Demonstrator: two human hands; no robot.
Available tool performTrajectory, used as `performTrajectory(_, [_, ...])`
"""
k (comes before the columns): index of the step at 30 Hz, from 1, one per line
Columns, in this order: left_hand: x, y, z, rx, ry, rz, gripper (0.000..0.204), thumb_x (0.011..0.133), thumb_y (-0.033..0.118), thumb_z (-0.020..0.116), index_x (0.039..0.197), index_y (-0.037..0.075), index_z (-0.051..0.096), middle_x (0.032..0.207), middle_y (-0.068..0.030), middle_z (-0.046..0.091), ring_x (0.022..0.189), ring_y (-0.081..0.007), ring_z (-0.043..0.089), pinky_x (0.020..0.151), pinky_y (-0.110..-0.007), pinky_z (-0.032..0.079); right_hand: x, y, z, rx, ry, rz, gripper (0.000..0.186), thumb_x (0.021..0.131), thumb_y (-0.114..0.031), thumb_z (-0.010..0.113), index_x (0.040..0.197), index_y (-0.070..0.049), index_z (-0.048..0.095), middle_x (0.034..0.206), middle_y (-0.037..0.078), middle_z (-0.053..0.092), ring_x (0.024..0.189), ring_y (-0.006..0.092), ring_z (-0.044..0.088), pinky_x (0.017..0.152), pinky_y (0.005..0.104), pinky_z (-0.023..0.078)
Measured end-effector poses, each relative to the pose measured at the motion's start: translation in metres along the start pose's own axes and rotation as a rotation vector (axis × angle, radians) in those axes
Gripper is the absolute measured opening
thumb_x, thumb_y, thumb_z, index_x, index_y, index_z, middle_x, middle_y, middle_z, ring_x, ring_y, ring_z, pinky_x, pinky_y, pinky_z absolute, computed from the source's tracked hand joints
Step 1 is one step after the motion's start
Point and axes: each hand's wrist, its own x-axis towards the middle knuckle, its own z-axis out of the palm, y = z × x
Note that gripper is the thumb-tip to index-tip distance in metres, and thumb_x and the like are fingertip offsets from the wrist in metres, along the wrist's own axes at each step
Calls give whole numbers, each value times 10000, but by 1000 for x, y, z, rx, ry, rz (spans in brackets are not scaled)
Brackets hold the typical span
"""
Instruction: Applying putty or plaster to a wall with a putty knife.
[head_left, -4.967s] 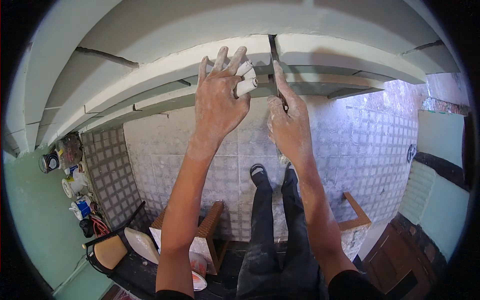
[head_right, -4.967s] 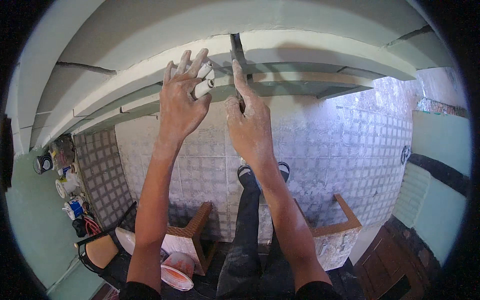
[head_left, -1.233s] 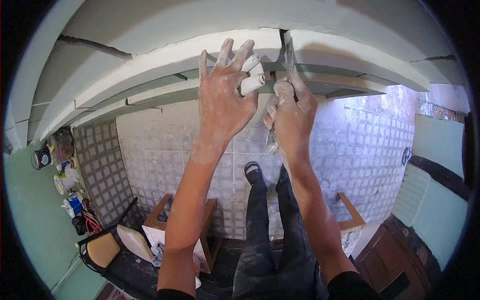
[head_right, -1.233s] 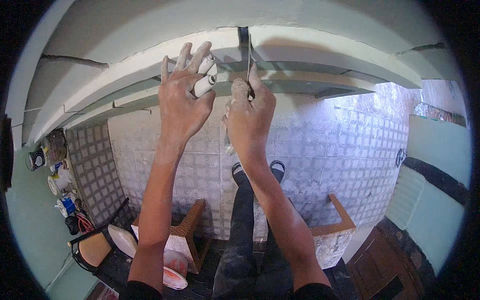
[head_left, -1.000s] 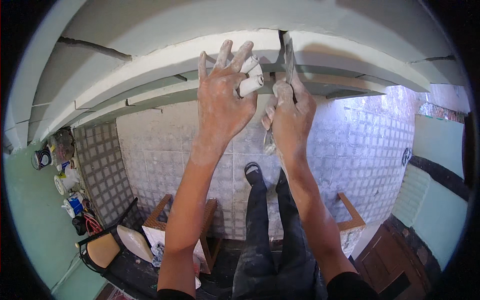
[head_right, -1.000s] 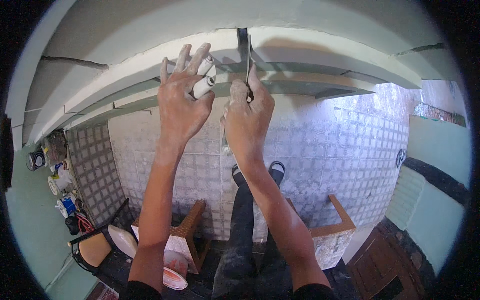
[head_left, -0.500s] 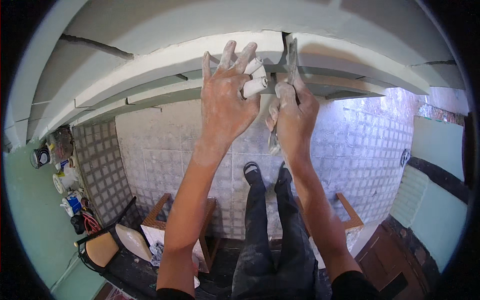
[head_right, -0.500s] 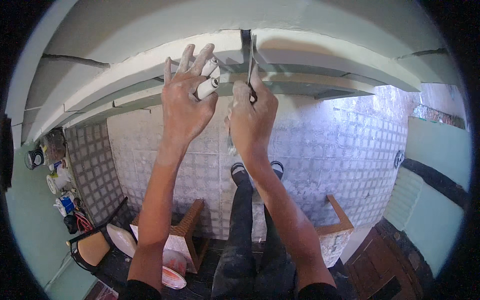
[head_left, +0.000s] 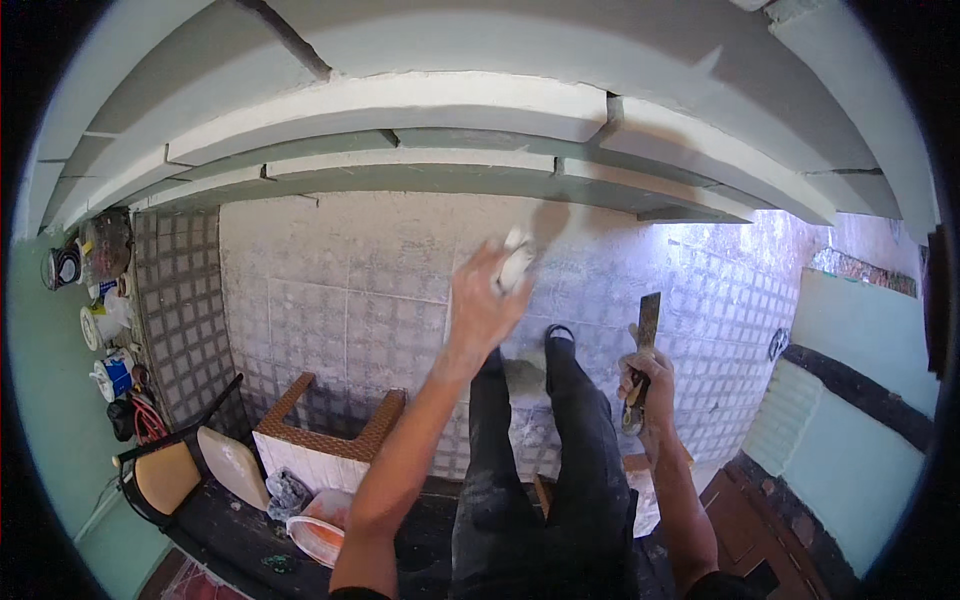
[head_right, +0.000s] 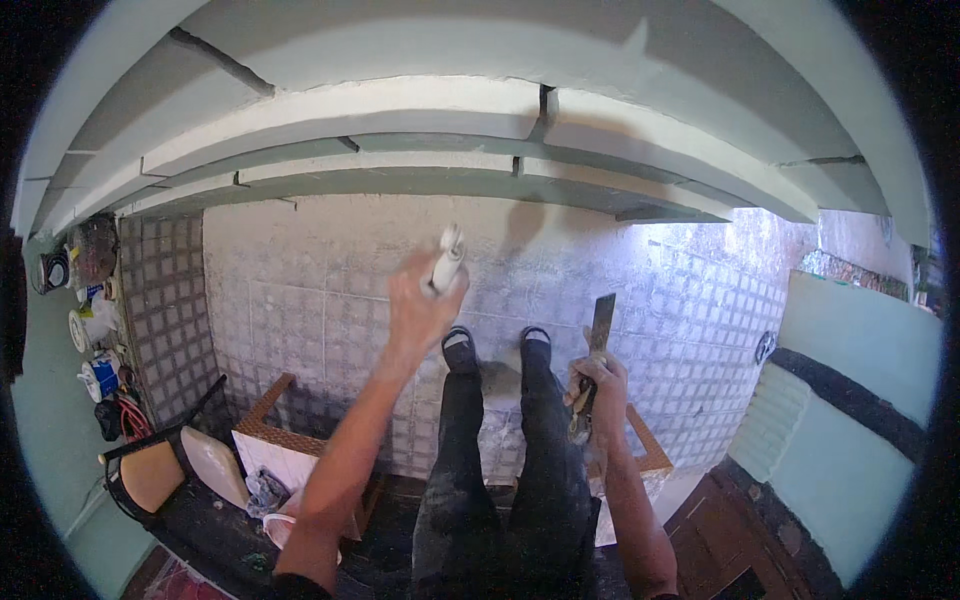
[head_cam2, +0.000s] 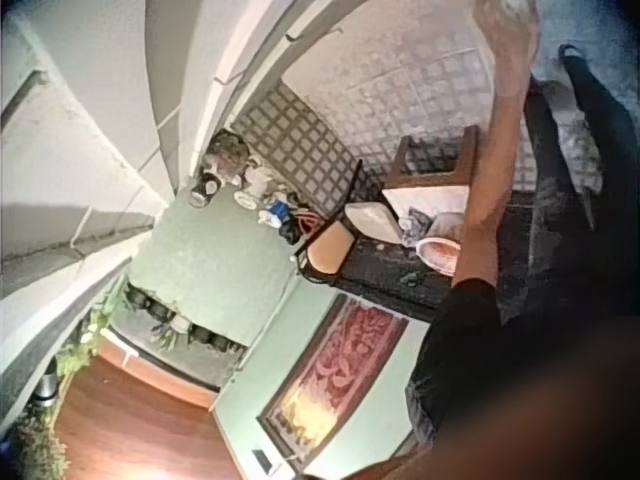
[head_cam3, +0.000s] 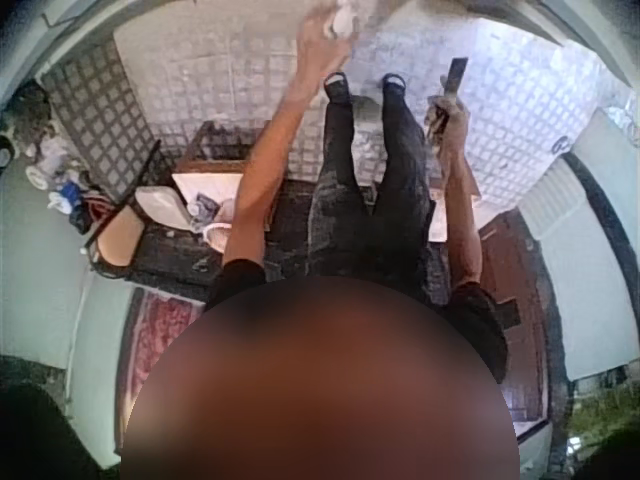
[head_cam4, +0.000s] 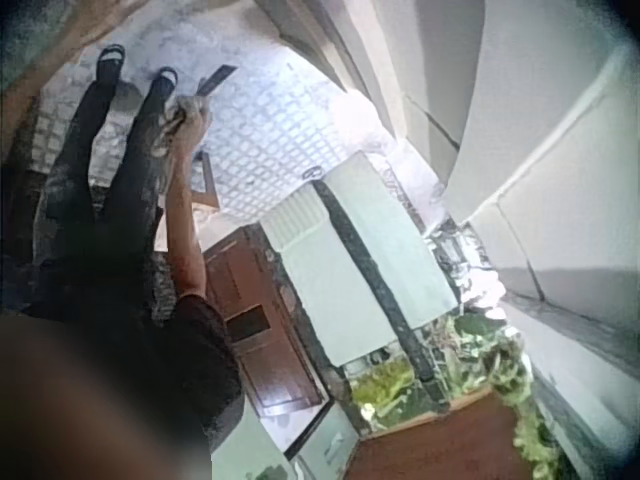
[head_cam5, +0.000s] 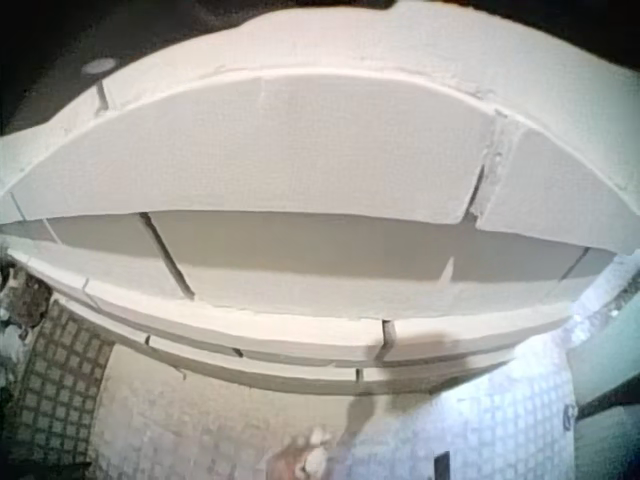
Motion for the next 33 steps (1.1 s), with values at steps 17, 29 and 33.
performTrajectory(17, [-28, -3, 111, -772, 276, -754, 377, 968, 316, 592, 1141, -14, 645, 885, -89, 644, 842, -207, 588, 781, -360, 490, 80, -234, 76, -1418, -354, -1394, 568, 790, 11, 617, 1351, -25, 536, 1139, 203, 657, 1038, 349, 650, 898, 408, 521])
performTrajectory(29, [117, 63, 162, -1435, 547, -242, 361, 1038, 343, 461, 1120, 20, 598, 985, -39, 621, 860, -121, 552, 762, -324, 481, 148, -254, 138, -1400, -593, -1700, 428, 903, -184, 605, 1312, -62, 597, 1143, 194, 665, 989, 304, 651, 916, 380, 502])
performTrajectory(33, [134, 57, 147, -1360, 701, -171, 349, 1042, 322, 439, 1105, 18, 599, 944, -30, 616, 818, -98, 541, 699, -279, 453, 132, -250, 142, -1350, -669, -1544, 449, 897, -226, 578, 1300, -27, 588, 1070, 221, 674, 925, 321, 659, 888, 394, 501])
